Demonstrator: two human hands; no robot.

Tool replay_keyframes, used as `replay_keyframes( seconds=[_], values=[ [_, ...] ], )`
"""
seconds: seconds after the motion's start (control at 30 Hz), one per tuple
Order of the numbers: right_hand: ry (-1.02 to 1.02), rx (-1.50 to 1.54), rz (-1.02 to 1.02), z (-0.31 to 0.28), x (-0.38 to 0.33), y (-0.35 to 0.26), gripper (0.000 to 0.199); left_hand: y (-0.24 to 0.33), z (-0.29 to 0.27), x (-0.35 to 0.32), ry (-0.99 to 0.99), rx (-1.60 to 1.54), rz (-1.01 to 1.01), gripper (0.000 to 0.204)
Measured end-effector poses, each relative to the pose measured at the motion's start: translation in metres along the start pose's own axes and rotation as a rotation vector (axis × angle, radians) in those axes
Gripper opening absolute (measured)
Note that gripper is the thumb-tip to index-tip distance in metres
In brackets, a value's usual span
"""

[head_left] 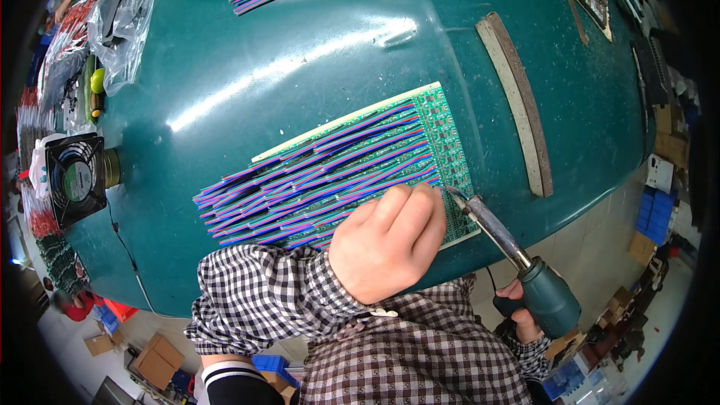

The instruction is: The person solders multiple color-coded wires onto a series of PCB strips using a soldering iron and solder wire.

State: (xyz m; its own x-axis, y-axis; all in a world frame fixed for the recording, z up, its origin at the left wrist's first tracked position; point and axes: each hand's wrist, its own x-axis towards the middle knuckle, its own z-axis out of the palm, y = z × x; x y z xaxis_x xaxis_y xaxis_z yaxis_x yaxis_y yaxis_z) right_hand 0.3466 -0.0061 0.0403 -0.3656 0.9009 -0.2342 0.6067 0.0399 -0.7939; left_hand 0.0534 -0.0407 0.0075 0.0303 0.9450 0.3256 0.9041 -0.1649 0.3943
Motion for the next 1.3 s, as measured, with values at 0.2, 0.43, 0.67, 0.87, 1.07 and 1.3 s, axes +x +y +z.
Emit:
replay_keyframes(
  seconds=[0.2, 0.43, 0.67, 0.87, 1.07, 1.3],
  values=[
    [-0.028, 0.051, 0.02, -0.002, 0.001, -0.002, 0.058, 0.0, 0.001, 0.0, 0.005, -0.003, 0.01, 0.036],
    [-0.073, 0.101, 0.025, -0.003, 0.0, 0.003, 0.056, 0.001, 0.003, -0.001, 0.012, 0.023, 0.018, 0.036],
    [-0.046, 0.109, -0.005, -0.001, 0.003, 0.003, 0.057, -0.001, 0.003, 0.0, 0.014, 0.017, 0.01, 0.034],
    [-0.002, 0.173, 0.013, -0.005, -0.013, 0.021, 0.058, 0.003, 0.001, -0.001, 0.003, 0.0, -0.005, 0.038],
    [-0.012, 0.398, 0.148, -0.006, -0.01, 0.019, 0.09, 0.004, 0.007, -0.003, 0.041, 0.006, 0.01, 0.039],
    [-0.036, 0.148, -0.018, -0.007, -0.005, 0.013, 0.061, 0.0, -0.001, 0.001, -0.014, -0.038, -0.029, 0.036]
  ],
)
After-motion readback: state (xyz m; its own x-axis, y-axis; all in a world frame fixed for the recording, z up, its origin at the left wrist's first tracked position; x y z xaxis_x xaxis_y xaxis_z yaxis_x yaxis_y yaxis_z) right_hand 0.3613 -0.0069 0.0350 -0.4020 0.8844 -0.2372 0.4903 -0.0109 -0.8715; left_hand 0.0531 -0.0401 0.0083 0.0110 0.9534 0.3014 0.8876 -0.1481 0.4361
